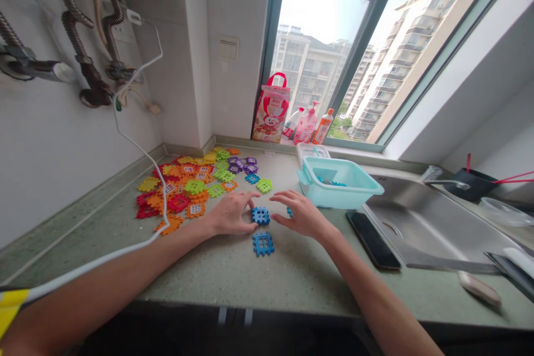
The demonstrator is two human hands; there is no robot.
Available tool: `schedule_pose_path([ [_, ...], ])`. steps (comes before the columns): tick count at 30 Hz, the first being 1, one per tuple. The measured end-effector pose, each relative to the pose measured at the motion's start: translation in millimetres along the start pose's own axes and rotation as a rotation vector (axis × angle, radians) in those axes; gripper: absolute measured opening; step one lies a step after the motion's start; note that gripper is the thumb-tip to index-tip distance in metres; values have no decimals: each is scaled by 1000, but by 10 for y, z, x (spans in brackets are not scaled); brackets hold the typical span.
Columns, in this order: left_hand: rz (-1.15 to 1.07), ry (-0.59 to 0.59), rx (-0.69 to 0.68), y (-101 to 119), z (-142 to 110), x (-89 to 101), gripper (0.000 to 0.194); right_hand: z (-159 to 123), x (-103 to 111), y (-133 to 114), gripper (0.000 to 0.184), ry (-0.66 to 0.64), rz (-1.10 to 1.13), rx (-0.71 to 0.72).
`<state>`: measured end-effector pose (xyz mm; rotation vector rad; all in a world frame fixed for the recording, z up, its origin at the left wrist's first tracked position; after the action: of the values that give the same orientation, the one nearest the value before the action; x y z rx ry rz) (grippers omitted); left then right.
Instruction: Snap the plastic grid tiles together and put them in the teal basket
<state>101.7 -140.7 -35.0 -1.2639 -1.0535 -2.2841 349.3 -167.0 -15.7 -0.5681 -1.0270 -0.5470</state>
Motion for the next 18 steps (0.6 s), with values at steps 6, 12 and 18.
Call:
schedule_pose_path([
  [6, -7, 10, 32, -89, 18, 27, 70, -178, 234, 150, 56, -204, -287, -377],
  [12, -22, 3, 32, -113, 20, 39, 72, -184, 82, 246, 50, -268, -249, -428],
  [18, -19, 14, 5, -98, 19, 27, 77, -69, 49, 68, 39, -3, 193, -167],
])
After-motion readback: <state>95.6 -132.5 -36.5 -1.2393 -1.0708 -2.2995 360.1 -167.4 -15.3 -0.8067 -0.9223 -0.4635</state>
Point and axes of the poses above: each hand's wrist, its own z-axis towards the middle knuckle, its own x-axis out of the back of the hand, y = z × x, the point moved 2 cm from there along z, towards the middle knuckle, and after that the axes turned 5 degrees about x, right-handed, at the moved point
